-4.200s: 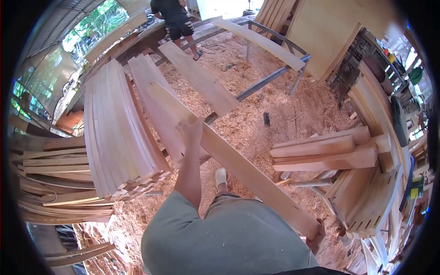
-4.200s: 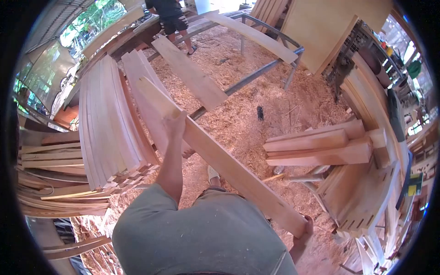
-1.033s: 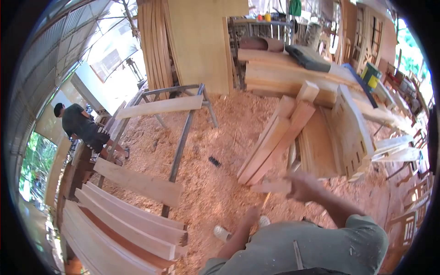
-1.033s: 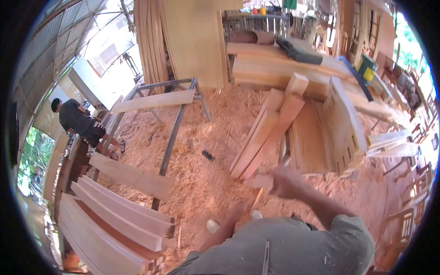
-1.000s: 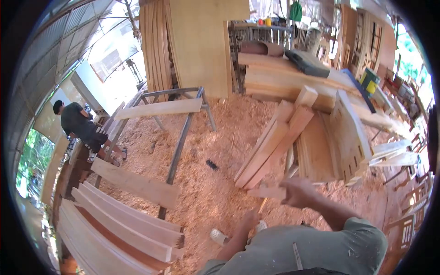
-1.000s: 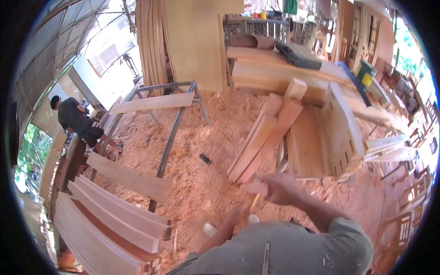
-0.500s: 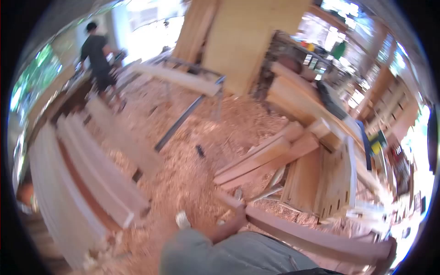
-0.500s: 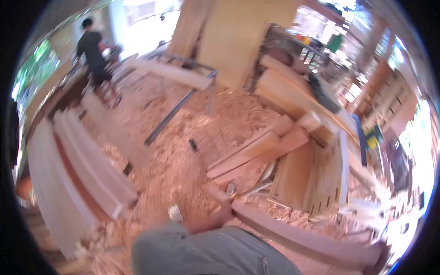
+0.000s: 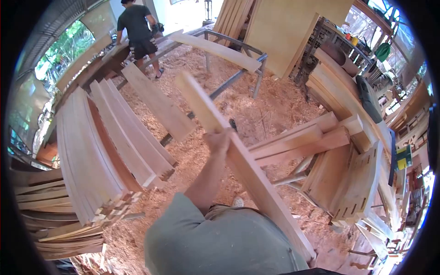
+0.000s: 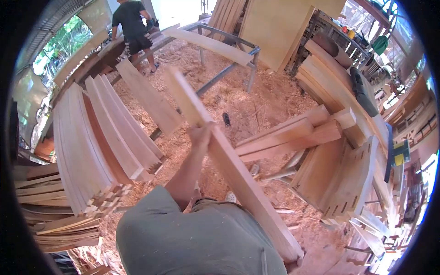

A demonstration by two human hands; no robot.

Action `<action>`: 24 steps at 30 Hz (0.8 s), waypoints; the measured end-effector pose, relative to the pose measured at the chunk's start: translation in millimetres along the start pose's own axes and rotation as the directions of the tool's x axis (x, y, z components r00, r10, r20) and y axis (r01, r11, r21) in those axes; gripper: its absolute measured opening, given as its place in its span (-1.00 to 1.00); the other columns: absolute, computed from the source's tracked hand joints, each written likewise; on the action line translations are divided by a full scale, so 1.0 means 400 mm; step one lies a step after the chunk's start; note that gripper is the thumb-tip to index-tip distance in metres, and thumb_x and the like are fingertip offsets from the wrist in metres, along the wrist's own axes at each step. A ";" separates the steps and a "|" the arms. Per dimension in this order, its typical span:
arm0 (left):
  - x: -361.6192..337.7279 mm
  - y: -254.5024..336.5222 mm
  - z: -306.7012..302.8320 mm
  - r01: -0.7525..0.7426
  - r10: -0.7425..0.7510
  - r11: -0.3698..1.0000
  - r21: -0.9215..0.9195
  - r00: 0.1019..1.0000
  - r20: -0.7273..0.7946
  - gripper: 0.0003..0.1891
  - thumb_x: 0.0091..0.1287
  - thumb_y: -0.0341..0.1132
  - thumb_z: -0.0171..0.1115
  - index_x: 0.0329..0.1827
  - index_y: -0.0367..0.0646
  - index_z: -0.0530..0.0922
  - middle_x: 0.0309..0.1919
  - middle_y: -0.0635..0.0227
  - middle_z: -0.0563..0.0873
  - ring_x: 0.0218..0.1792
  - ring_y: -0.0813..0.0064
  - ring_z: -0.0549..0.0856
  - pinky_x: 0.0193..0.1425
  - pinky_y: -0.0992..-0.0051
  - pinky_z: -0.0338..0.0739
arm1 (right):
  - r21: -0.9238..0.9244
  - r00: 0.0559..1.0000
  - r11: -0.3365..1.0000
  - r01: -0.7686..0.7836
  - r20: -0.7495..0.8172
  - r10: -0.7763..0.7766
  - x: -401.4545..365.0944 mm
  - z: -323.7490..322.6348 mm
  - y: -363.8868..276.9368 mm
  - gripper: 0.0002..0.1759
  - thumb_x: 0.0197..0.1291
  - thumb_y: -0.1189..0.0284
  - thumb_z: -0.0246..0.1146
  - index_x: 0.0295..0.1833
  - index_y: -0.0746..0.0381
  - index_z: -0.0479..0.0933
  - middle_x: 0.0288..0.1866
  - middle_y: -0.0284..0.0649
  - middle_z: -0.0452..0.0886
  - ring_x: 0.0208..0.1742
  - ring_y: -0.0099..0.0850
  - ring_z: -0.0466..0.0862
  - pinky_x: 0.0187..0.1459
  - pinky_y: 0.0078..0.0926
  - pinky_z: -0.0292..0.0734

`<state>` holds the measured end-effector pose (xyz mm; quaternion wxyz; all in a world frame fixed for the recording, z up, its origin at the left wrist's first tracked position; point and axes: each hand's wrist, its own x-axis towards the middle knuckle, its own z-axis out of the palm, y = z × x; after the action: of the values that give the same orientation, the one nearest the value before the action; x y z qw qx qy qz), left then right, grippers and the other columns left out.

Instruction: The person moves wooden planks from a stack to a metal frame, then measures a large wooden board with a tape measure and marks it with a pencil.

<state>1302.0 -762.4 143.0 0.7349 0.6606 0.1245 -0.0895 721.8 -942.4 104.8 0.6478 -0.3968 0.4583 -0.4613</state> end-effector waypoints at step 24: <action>0.367 0.104 -0.633 0.157 0.261 0.232 0.960 0.940 -0.217 -0.24 0.25 0.01 0.12 0.37 -0.43 0.31 0.51 -0.16 -0.04 0.54 -0.08 -0.10 0.53 -0.14 -0.24 | -0.805 0.139 0.483 -0.344 0.465 0.874 -0.186 1.027 0.447 -0.49 0.46 0.08 -0.02 0.24 0.27 0.42 0.04 -0.14 0.54 -0.03 -0.34 0.57 0.06 -0.24 0.53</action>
<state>1438.0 -501.3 114.0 0.1364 0.9804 0.1420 -0.0090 1146.6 -786.9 63.0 0.7762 -0.4836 0.2984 0.2731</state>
